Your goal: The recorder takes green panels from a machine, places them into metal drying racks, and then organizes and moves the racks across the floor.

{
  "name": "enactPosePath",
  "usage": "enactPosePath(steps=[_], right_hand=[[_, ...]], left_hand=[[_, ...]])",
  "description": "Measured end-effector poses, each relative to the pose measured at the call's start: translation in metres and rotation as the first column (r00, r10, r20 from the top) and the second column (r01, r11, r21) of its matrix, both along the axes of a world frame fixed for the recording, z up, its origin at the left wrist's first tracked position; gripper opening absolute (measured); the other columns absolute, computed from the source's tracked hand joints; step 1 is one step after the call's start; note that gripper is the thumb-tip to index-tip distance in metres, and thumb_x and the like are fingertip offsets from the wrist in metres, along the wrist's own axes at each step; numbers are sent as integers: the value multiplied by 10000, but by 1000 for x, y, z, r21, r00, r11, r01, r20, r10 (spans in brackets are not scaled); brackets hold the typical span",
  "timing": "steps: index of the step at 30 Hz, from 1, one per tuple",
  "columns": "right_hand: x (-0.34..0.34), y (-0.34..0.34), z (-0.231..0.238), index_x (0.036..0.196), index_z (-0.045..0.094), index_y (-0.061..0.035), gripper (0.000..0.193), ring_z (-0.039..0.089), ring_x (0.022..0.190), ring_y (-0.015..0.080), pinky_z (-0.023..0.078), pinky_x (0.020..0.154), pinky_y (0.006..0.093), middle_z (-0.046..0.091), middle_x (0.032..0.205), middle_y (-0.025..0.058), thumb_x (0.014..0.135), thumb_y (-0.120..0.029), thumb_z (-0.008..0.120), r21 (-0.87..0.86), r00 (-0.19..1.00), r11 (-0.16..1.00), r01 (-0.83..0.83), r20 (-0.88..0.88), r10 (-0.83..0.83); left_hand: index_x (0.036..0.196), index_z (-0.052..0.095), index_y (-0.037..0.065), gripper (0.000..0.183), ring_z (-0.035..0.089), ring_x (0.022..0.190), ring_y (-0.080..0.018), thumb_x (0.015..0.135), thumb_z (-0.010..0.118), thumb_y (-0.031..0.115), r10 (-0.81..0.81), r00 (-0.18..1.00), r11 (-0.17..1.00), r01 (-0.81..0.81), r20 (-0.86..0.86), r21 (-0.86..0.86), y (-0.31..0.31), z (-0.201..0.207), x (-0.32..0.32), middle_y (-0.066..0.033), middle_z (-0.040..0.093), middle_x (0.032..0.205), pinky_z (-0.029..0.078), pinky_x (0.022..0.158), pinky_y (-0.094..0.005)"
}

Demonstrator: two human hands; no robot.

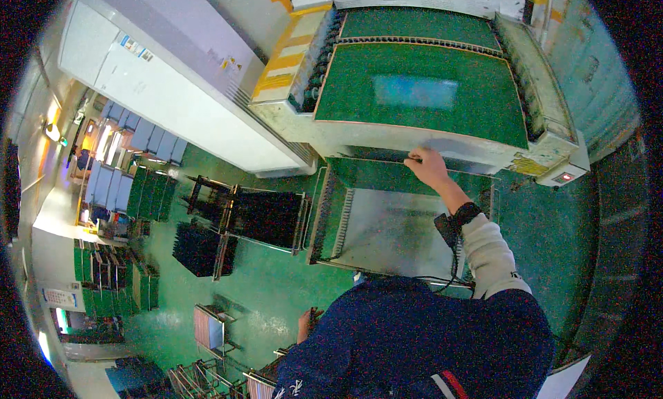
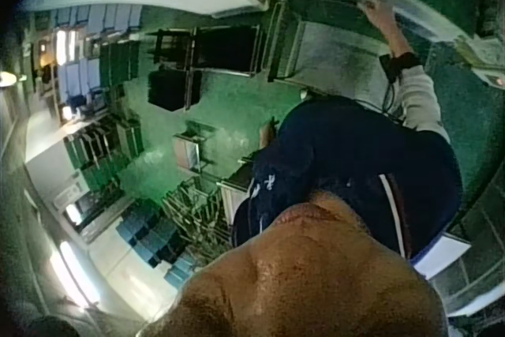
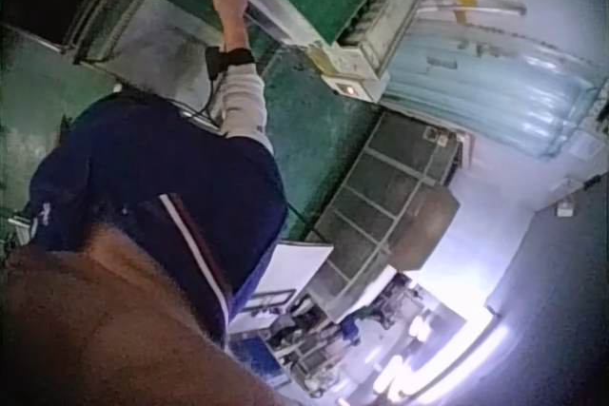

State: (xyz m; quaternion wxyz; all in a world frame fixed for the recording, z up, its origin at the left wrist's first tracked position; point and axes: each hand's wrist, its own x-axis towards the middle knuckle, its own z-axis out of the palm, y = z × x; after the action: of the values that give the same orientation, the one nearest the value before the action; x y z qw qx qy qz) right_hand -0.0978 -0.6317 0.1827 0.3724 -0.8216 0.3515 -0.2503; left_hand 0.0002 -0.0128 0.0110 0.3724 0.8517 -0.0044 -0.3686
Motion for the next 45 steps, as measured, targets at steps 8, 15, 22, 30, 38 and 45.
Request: enactPosePath(steps=[8, 15, 22, 30, 38, 45], right_hand=[[3, 12, -1, 876, 655, -43, 216, 620, 773, 335, 487, 689, 423, 639, 801, 140, 736, -206, 681, -148, 949, 980, -131, -306, 80], [6, 12, -29, 887, 618, -46, 215, 585, 913, 352, 476, 755, 456, 613, 897, 150, 758, -209, 674, -255, 888, 954, -158, -459, 24], [7, 9, -38, 903, 618, -43, 212, 593, 933, 363, 479, 784, 477, 629, 926, 160, 796, -225, 632, -177, 759, 978, -112, -650, -31], [16, 6, -38, 909, 635, -63, 208, 604, 935, 348, 485, 785, 456, 641, 944, 154, 803, -241, 629, -178, 714, 979, -101, -698, -53], [18, 8, -42, 888, 638, -58, 199, 610, 923, 337, 486, 783, 453, 648, 919, 145, 813, -241, 616, -220, 732, 970, -106, -677, -74], [19, 17, -37, 869, 635, -56, 191, 610, 905, 335, 486, 761, 457, 648, 899, 141, 799, -234, 622, -228, 739, 966, -120, -671, -67]], left_hand=[[999, 680, 66, 213, 665, 817, -190, 830, 569, 132, -380, 900, 920, 344, 215, 186, 1, 15, -2, -85, 685, 980, 525, 666, -301], [1035, 620, -40, 258, 649, 829, -200, 822, 565, 94, 334, 902, 921, -374, -275, -110, -16, 22, -1, -105, 680, 960, 495, 710, -296], [1014, 617, -57, 261, 640, 867, -236, 798, 555, 77, 465, 818, 856, -513, -338, -63, -19, 22, -6, -127, 672, 966, 492, 751, -325], [1027, 624, -28, 268, 627, 795, -213, 801, 560, 101, 413, 835, 882, -467, -363, -70, -16, 35, -3, -100, 678, 951, 487, 664, -302], [1122, 563, -34, 311, 615, 718, -231, 881, 573, 162, 331, 881, 927, -371, -337, -60, -16, 45, -8, -158, 675, 922, 480, 609, -303], [1062, 603, -36, 290, 607, 686, -232, 831, 523, 120, 387, 863, 882, -450, -326, -143, -3, 31, -11, -141, 678, 928, 457, 564, -321]])
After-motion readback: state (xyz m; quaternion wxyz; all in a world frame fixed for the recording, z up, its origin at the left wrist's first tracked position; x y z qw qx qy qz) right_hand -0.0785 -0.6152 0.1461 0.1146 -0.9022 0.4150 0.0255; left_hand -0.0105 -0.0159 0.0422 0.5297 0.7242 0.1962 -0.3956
